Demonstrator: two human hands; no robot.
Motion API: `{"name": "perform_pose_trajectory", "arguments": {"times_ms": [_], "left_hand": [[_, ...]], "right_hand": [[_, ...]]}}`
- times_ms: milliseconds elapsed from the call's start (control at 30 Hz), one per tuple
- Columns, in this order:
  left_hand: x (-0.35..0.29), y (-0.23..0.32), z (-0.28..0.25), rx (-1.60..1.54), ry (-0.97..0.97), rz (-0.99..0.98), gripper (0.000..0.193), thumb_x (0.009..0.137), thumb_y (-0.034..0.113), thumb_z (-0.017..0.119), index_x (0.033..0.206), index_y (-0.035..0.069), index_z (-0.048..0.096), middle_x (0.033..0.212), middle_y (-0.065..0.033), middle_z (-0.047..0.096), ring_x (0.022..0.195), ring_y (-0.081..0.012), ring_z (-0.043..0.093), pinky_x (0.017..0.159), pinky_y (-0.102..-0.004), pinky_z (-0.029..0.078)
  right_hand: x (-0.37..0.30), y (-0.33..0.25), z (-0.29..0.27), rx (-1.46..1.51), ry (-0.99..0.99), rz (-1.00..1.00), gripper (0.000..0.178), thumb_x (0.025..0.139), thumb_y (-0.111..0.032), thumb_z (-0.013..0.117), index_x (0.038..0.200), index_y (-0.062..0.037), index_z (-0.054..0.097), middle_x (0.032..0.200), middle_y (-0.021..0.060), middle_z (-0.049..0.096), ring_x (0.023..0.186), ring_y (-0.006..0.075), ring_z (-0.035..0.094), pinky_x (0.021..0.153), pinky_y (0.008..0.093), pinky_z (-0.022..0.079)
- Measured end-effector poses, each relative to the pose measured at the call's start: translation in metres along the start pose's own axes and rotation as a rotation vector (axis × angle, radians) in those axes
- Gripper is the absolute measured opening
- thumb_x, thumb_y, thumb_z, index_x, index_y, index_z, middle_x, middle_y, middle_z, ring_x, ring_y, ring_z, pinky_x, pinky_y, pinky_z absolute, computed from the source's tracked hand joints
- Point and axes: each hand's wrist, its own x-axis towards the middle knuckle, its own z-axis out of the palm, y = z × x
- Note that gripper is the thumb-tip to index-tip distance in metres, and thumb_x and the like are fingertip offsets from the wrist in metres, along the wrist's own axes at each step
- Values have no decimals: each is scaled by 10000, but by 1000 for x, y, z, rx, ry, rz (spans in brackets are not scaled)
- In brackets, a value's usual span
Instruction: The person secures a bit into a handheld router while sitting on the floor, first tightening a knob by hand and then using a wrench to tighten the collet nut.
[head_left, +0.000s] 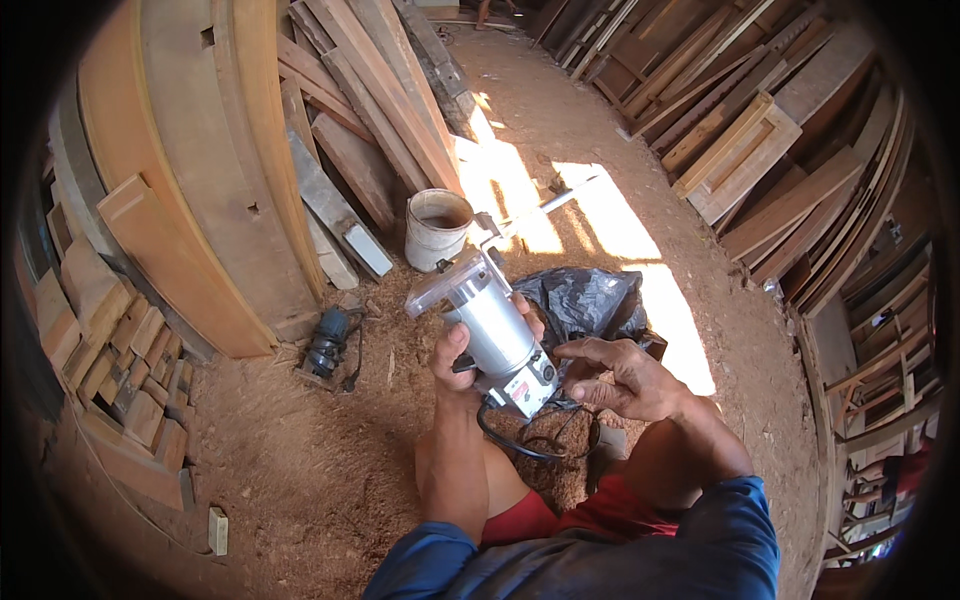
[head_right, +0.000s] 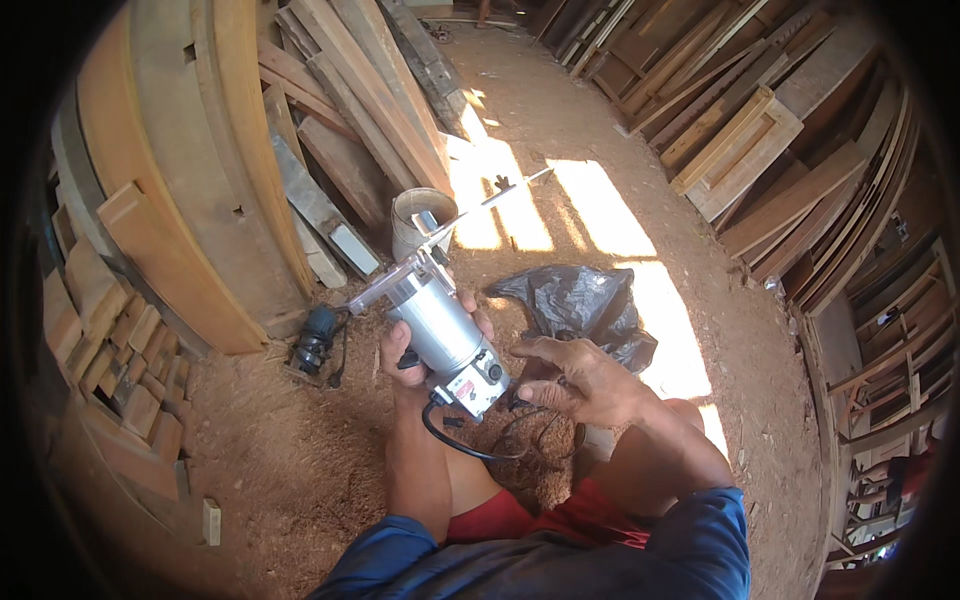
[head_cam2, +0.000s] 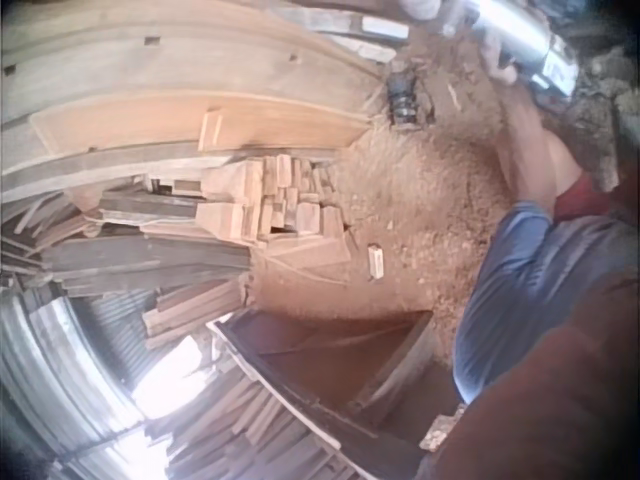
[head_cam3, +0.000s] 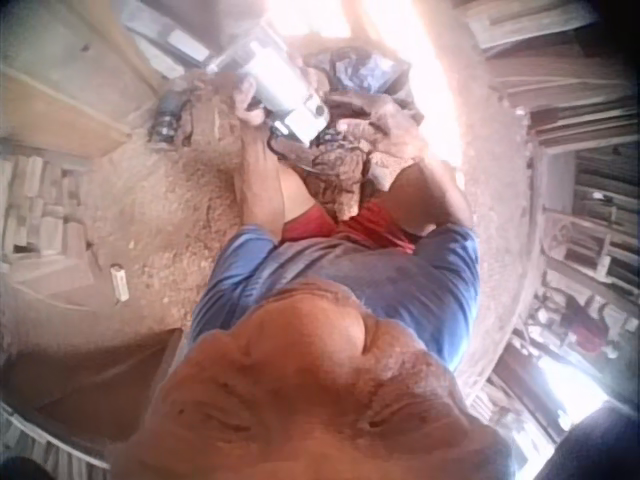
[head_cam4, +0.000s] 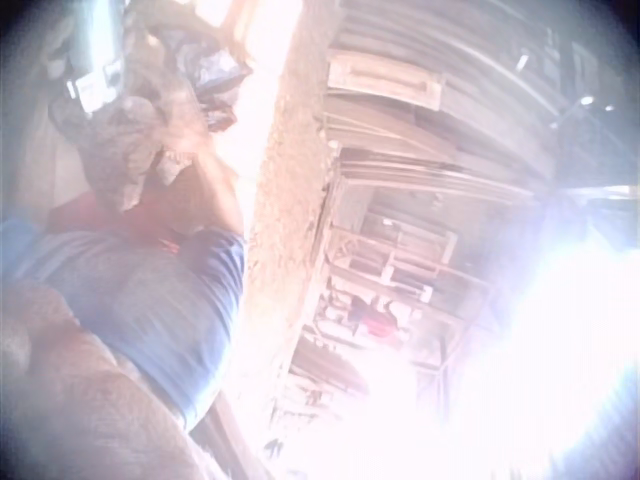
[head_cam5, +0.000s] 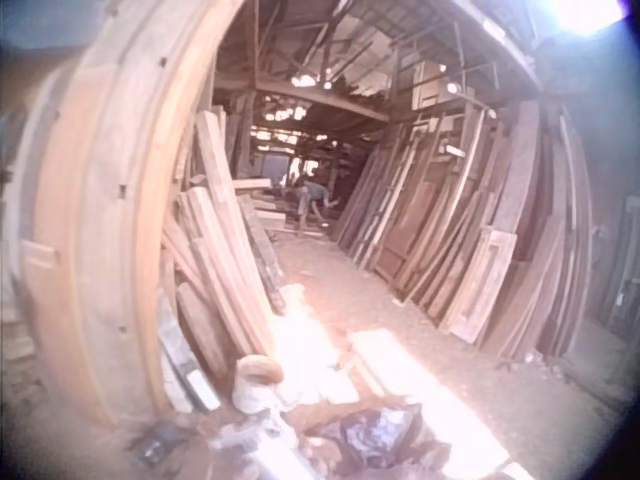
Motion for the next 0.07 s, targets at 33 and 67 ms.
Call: {"name": "perform_pose_trajectory", "arguments": {"times_ms": [33, 67], "left_hand": [[0, -4, -4, -11, -44, -2, 819, 880, 515, 658, 1464, 19, 368, 1201, -203, 581, 1060, -390, 666, 840, -522, 609], [2, -9, -6, -24, -90, -7, 861, 882, 504, 661, 1514, 32, 313, 1216, -222, 567, 1068, -415, 667, 826, -556, 622]], "right_hand": [[-3, 4, -5, -87, -59, 28, 647, 982, -369, 705, 1466, 12, 505, 1080, 210, 743, 1035, 301, 723, 934, 453, 543], [-8, 10, -12, -172, -114, 59, 645, 984, -374, 701, 1474, -3, 506, 1094, 214, 742, 1045, 314, 724, 942, 469, 542]]}}
